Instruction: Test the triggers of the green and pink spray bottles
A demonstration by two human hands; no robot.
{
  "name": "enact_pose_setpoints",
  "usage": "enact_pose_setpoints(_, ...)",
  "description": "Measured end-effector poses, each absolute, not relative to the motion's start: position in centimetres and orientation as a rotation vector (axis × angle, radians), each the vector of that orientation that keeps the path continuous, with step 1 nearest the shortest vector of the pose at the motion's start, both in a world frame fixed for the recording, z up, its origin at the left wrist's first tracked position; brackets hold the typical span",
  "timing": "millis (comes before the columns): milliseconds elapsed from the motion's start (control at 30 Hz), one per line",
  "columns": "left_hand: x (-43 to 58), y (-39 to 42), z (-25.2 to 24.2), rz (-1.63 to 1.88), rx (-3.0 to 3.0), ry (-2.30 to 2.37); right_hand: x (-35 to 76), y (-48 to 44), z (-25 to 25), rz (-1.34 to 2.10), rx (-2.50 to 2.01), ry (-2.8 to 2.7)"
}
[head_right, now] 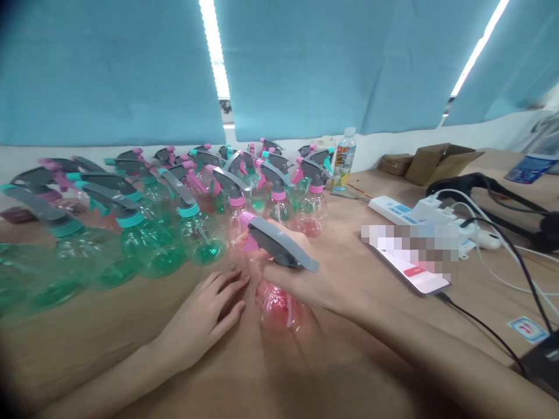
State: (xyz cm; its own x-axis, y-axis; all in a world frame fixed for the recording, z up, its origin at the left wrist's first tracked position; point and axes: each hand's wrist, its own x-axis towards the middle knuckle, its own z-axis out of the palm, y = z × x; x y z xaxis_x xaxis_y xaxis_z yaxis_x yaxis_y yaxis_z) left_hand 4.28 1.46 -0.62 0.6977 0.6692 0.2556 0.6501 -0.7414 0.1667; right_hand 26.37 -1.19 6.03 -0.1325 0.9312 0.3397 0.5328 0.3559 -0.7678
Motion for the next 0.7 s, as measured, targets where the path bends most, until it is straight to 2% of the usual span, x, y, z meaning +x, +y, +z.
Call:
enact_pose_setpoints(200, 4.4, 1.5, -0.6, 0.468, 2.823, 1.107, 25.6, -1.6, 7.3, 0.621, -1.429, -1.666)
enact_pose_setpoints(433, 4.4, 1.6, -0.6, 0.495, 2.821, 1.064, 25.5, -1.7, 6.9, 0.755, -1.314, -1.722)
enact_pose_setpoints(633, 4.4, 1.6, -0.6, 0.493, 2.845, 1.077, 27.5, -3.4, 5.6, 0.524, -1.387, -1.716)
enact_pose_setpoints(700, 4.4, 1.6, -0.7, 0.497, 2.857, 1.082, 28.1, -3.9, 5.2, 0.549, -1.351, -1.795)
